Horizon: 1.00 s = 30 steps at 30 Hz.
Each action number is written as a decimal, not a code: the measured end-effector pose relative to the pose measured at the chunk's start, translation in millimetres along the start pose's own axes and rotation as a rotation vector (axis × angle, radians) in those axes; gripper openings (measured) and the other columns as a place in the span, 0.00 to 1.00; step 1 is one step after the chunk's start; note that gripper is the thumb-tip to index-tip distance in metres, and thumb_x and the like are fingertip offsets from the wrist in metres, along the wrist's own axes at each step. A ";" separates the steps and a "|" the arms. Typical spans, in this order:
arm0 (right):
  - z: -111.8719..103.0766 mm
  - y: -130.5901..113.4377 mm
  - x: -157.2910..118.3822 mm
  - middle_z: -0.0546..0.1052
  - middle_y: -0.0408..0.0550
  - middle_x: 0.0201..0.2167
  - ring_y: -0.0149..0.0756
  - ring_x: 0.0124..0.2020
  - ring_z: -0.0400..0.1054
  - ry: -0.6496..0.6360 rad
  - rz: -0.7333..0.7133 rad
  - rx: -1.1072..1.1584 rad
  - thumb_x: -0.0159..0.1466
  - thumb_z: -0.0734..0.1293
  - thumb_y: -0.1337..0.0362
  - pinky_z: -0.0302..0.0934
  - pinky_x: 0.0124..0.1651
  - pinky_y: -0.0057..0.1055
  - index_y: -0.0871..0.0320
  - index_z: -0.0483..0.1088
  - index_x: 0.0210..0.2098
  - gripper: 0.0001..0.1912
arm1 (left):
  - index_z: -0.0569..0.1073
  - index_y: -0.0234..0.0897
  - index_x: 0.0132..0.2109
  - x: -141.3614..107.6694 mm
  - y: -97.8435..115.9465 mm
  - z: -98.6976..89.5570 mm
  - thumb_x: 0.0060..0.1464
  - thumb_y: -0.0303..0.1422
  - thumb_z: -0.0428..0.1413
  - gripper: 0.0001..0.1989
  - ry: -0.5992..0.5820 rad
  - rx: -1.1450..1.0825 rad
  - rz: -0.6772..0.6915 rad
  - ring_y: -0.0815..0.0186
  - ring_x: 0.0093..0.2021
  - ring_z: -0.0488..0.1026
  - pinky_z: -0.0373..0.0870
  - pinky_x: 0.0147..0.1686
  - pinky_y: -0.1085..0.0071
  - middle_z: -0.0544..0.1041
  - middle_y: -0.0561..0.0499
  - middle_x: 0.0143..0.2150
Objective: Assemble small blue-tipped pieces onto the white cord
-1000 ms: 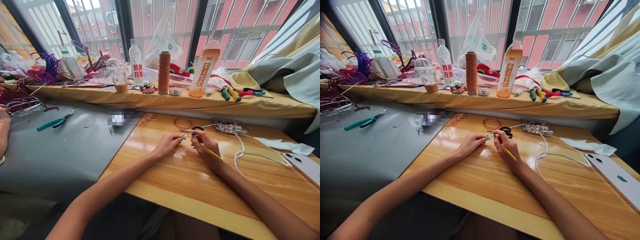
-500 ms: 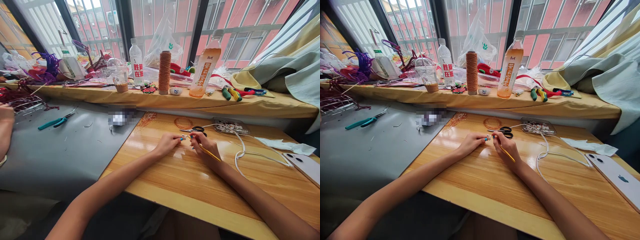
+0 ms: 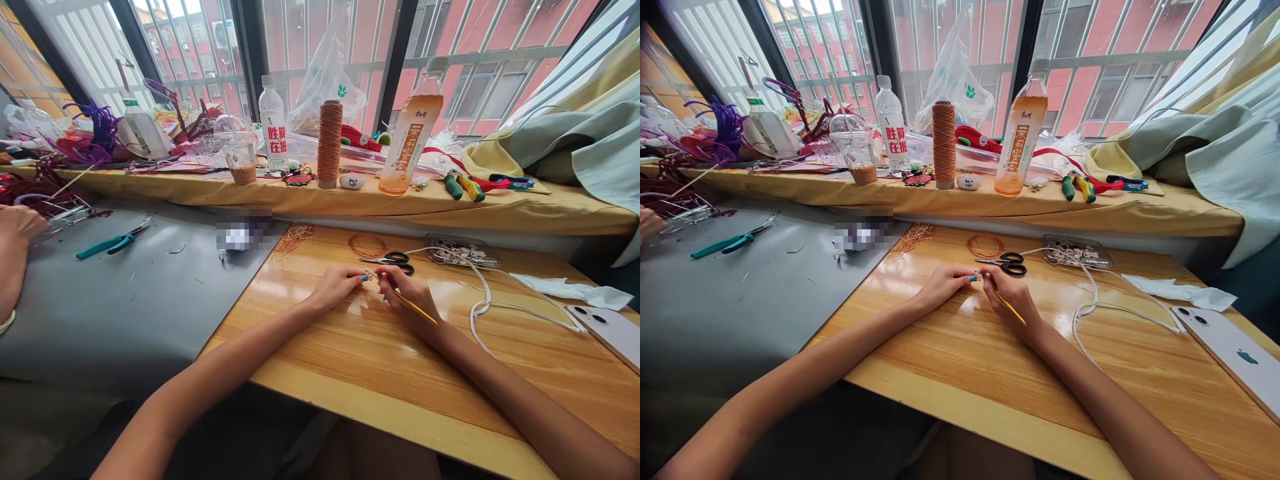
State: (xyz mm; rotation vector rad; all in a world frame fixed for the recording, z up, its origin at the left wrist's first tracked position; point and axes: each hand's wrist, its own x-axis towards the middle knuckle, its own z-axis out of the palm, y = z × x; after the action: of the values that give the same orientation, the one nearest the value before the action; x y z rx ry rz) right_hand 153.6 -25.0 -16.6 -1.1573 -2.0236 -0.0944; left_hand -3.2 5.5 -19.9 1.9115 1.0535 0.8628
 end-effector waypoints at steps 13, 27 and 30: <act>0.2 3.8 0.9 0.72 0.43 0.22 0.29 0.21 0.67 -0.041 -0.004 0.026 0.59 0.54 0.63 0.59 0.27 0.25 0.56 0.64 0.36 0.10 | 0.74 0.32 0.40 -0.7 0.6 0.2 0.48 0.32 0.47 0.15 0.029 -0.032 -0.023 0.67 0.34 0.68 0.62 0.37 0.74 0.76 0.51 0.35; -5.8 6.0 12.1 0.73 0.45 0.26 0.31 0.23 0.66 -0.110 0.216 0.225 0.61 0.53 0.55 0.59 0.29 0.27 0.56 0.69 0.34 0.17 | 0.68 0.29 0.44 0.5 9.1 1.7 0.50 0.28 0.45 0.15 0.075 -0.280 -0.108 0.71 0.32 0.69 0.63 0.31 0.77 0.75 0.45 0.35; -4.8 6.6 13.4 0.74 0.47 0.31 0.35 0.33 0.67 -0.159 0.137 0.222 0.60 0.55 0.56 0.59 0.37 0.30 0.57 0.69 0.33 0.15 | 0.69 0.31 0.42 -0.6 10.6 3.6 0.50 0.29 0.46 0.13 0.004 -0.223 0.004 0.69 0.38 0.69 0.63 0.36 0.76 0.74 0.47 0.38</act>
State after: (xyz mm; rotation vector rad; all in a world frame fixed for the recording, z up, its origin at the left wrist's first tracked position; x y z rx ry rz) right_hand 157.8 -13.8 -6.4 -1.1869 -2.0246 0.2920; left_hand 3.4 0.1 -12.6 1.7259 0.9154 0.9456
